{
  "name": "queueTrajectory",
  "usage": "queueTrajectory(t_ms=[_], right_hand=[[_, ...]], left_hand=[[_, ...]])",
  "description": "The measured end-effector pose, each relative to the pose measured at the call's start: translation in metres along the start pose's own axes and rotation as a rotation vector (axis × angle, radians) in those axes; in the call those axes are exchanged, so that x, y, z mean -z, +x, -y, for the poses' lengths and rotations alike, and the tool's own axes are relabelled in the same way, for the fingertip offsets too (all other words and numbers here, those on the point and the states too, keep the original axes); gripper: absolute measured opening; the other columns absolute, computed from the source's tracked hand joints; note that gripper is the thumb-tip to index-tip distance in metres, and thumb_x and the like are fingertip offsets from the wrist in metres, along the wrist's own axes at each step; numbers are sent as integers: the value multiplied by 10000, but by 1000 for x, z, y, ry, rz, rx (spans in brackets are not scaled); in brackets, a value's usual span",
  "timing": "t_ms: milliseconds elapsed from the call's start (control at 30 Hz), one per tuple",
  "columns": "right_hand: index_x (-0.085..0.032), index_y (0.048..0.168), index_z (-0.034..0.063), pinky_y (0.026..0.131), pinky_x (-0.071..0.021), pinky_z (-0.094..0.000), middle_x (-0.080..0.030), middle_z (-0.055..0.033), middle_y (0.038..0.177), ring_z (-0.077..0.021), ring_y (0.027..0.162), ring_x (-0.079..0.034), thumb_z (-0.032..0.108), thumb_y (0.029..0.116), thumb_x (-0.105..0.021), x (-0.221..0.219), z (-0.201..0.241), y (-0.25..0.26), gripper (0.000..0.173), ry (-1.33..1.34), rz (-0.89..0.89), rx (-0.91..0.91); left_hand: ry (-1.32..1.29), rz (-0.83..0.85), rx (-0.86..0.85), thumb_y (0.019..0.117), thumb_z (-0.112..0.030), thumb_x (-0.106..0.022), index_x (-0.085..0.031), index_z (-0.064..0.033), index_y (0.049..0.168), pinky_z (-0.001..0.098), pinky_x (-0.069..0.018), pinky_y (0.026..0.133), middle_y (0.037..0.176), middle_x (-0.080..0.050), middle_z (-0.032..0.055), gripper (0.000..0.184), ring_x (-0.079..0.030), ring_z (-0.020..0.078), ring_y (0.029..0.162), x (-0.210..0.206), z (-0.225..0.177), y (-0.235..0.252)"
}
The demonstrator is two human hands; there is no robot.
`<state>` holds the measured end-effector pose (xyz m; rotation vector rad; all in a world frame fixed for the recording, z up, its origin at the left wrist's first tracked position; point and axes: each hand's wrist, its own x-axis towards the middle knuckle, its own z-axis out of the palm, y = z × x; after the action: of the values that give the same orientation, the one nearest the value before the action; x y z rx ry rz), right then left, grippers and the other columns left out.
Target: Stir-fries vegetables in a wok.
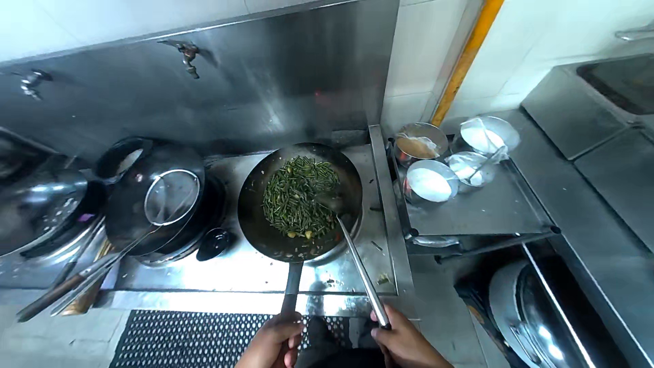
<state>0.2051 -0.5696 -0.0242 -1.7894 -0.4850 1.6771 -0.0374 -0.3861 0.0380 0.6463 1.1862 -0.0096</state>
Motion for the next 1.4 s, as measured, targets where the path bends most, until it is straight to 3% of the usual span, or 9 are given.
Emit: queueTrajectory(t_ms=[267, 567, 633, 700, 800, 967, 1167, 1300, 1400], right_hand=[[-642, 1224, 41, 801, -539, -532, -681, -155, 964, -301, 870, -668, 339, 957, -654, 29, -22, 11, 400, -334, -211, 37], [-630, 1204, 26, 790, -531, -597, -680, -191, 919, -372, 869, -675, 447, 1004, -584, 13, -2, -50, 468, -567, -368, -97], [-592, 1351, 98, 794, -533, -621, -700, -190, 954, -384, 877, -684, 396, 991, -605, 7, 18, -76, 467, -626, -448, -124], [-346, 1621, 289, 838, -542, -642, -721, -191, 1078, -390, 923, -702, 325, 998, -595, 1, 45, -103, 672, -745, -479, -124], [-333, 1613, 396, 891, -535, -642, -683, -181, 1247, -399, 1043, -689, 233, 1012, -540, -20, 102, -137, 656, -1000, -450, -125], [-268, 1609, 482, 766, -552, -651, -717, -208, 1062, -443, 938, -699, 151, 971, -547, -67, 172, -106, 771, -1332, -461, -283], [-254, 1616, 467, 824, -572, -610, -705, -186, 1152, -403, 990, -709, 175, 983, -542, -79, 147, 9, 754, -1202, -568, -286], [-370, 1601, 386, 892, -566, -523, -704, -103, 1233, -264, 987, -704, 172, 980, -582, -54, 115, 12, 690, -736, -506, -28], [-382, 1600, 364, 844, -582, -476, -689, -74, 1266, -214, 928, -698, 177, 983, -602, -31, 122, -11, 680, -661, -486, 57]], left_hand=[[32, 32, 5, 988, -91, -569, -510, -60, 1249, 267, -513, 435, 672, -518, 17, 269, -532, 116, 472, 5, 1, 4], [114, 116, 14, 1001, -96, -580, -489, -61, 1261, 273, -515, 455, 690, -526, 11, 278, -532, 113, 490, 38, -5, 14], [113, 143, 8, 1001, -112, -594, -504, -62, 1269, 275, -516, 453, 702, -533, 15, 288, -537, 116, 496, 55, -7, 16], [98, 179, 10, 997, -127, -616, -522, -62, 1290, 284, -520, 453, 709, -539, 20, 314, -543, 126, 501, 71, -11, 18], [75, 242, 19, 998, -128, -622, -507, -56, 1281, 302, -531, 452, 703, -544, 31, 314, -553, 140, 498, 90, -15, 19], [86, 264, 38, 992, -114, -638, -483, -51, 1264, 316, -546, 467, 722, -560, 54, 319, -573, 159, 510, 92, -22, 16], [130, 261, 24, 981, -121, -647, -478, -55, 1275, 322, -555, 491, 739, -569, 55, 346, -584, 163, 526, 95, -20, 21], [90, 204, 7, 985, -138, -649, -512, -63, 1293, 310, -530, 476, 738, -559, 44, 346, -563, 151, 527, 99, -21, 14], [49, 178, 1, 986, -131, -642, -528, -61, 1281, 305, -519, 443, 719, -548, 48, 325, -541, 147, 494, 96, -18, 18]])
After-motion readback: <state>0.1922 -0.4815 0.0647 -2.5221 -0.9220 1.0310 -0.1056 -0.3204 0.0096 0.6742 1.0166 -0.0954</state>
